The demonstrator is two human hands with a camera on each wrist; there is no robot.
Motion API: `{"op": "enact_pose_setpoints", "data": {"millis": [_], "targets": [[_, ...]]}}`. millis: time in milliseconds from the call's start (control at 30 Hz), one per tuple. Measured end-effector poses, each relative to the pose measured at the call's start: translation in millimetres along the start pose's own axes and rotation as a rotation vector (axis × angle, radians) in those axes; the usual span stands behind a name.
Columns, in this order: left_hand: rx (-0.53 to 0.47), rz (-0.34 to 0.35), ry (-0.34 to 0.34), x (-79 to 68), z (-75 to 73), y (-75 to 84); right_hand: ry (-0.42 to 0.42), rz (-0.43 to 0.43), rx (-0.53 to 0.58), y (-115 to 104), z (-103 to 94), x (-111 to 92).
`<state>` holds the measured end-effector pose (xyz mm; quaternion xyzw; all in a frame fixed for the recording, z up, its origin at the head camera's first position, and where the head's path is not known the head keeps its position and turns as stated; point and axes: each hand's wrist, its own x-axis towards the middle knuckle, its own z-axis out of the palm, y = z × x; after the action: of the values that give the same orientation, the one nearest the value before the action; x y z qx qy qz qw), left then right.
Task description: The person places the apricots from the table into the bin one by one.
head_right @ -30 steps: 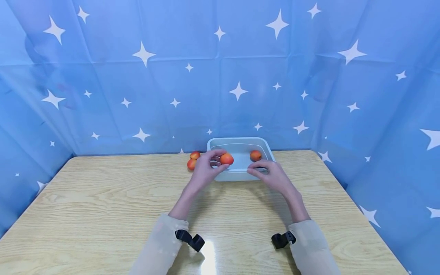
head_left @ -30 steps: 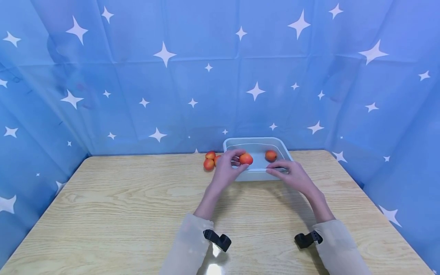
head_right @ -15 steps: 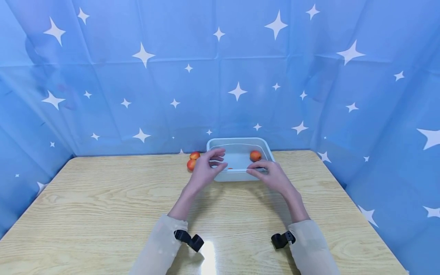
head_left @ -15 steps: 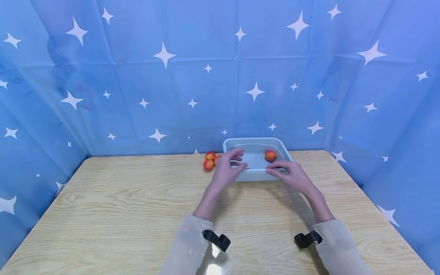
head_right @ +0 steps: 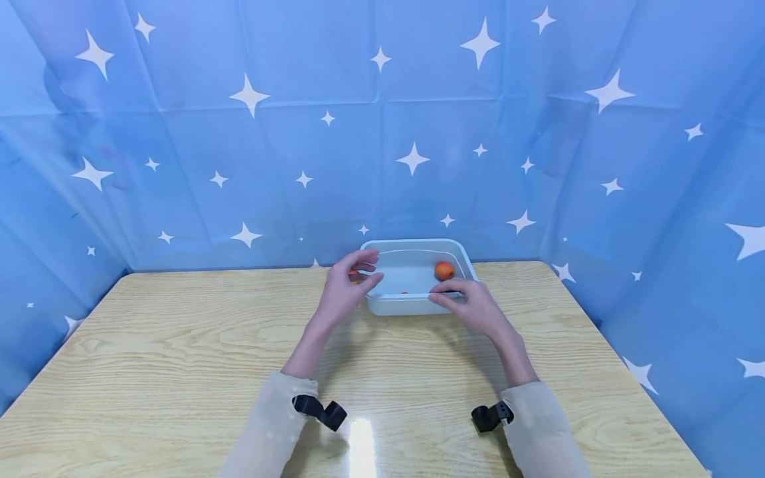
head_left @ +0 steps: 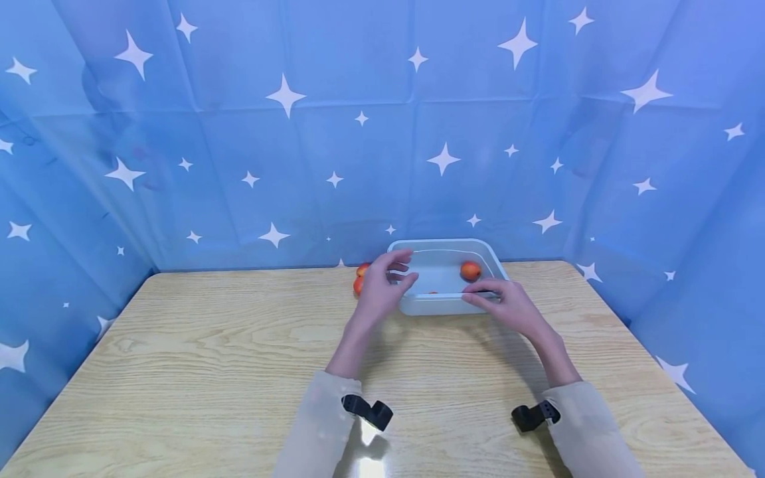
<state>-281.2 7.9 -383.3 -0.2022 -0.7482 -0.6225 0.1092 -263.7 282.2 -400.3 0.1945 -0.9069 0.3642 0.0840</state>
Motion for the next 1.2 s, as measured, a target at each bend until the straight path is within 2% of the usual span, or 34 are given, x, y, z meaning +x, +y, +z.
{"op": "enact_pose_setpoints", "data": {"millis": [133,500,833,1200], "targets": [[-0.004,-0.021,0.020,0.3,-5.7,-0.9,-0.002,-0.001,0.003,0.3,-0.2,0.4],[-0.022,-0.021,0.070,5.0,-21.0,-6.4,-0.004,-0.002,0.001,1.2,-0.2,0.7],[0.042,-0.045,0.088,8.0,-32.9,-19.4,-0.004,0.003,0.003,0.4,0.3,0.8],[0.092,-0.082,0.093,4.6,-43.1,-29.1,0.003,-0.007,-0.008,1.2,0.4,1.1]]}}
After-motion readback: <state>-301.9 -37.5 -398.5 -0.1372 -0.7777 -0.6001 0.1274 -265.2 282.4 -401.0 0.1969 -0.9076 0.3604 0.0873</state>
